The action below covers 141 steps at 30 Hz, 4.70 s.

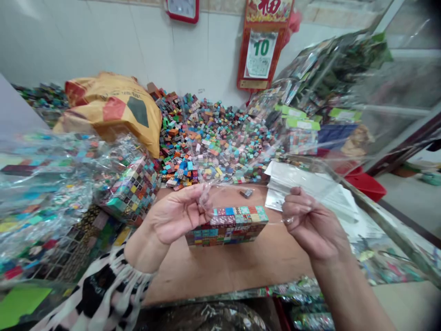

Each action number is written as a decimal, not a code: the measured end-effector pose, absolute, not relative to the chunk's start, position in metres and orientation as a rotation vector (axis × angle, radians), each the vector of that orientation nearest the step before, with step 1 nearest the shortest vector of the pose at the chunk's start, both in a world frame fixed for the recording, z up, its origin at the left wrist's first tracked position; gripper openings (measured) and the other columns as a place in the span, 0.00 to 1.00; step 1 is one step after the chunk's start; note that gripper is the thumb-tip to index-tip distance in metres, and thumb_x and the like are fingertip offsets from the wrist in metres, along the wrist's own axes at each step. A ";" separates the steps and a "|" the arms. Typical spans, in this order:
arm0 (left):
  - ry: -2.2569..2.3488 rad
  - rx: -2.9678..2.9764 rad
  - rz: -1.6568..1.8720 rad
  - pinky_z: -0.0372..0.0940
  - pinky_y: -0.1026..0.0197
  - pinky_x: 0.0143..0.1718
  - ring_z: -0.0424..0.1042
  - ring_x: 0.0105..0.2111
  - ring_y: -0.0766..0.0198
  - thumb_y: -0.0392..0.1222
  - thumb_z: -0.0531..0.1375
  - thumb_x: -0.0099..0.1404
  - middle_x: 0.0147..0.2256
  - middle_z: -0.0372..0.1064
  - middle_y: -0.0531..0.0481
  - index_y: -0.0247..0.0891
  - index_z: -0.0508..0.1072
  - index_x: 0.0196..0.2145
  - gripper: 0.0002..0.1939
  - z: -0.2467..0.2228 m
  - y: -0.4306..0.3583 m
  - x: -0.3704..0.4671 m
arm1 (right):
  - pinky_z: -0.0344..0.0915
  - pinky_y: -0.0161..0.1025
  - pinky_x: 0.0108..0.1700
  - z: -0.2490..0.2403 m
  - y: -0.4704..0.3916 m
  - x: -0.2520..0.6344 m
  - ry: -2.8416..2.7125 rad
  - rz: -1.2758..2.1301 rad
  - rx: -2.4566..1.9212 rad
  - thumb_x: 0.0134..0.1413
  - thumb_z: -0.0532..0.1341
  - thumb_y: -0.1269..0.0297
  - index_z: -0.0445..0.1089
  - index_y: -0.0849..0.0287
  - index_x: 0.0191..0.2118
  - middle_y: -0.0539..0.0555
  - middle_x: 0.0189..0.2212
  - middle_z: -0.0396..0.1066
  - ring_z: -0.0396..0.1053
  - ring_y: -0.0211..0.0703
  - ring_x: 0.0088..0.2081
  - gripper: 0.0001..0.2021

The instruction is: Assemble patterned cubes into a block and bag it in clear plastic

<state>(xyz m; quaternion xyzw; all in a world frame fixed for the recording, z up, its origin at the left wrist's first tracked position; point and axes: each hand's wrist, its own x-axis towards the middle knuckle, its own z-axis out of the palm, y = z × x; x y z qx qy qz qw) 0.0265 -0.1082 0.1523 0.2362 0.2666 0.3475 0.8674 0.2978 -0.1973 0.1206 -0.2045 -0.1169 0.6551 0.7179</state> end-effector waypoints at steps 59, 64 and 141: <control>0.956 0.383 0.908 0.68 0.70 0.19 0.68 0.17 0.72 0.23 0.57 0.66 0.23 0.70 0.51 0.29 0.76 0.36 0.09 0.101 -0.105 -0.027 | 0.65 0.27 0.19 0.123 -0.178 0.241 -0.562 1.263 -1.068 0.29 0.81 0.56 0.73 0.60 0.26 0.45 0.17 0.66 0.62 0.30 0.17 0.21; 1.001 0.410 0.875 0.71 0.68 0.21 0.70 0.18 0.70 0.20 0.58 0.63 0.23 0.70 0.51 0.26 0.78 0.40 0.12 0.094 -0.105 -0.028 | 0.64 0.26 0.19 0.120 -0.180 0.245 -0.591 1.244 -1.107 0.30 0.81 0.55 0.76 0.61 0.29 0.46 0.17 0.67 0.62 0.29 0.17 0.21; 1.172 0.880 0.994 0.71 0.69 0.31 0.76 0.30 0.64 0.33 0.78 0.33 0.32 0.81 0.48 0.39 0.85 0.32 0.24 0.070 -0.118 -0.021 | 0.60 0.42 0.41 0.074 -0.197 0.295 -1.468 0.568 -1.596 0.69 0.52 0.59 0.66 0.54 0.36 0.53 0.37 0.73 0.68 0.46 0.39 0.10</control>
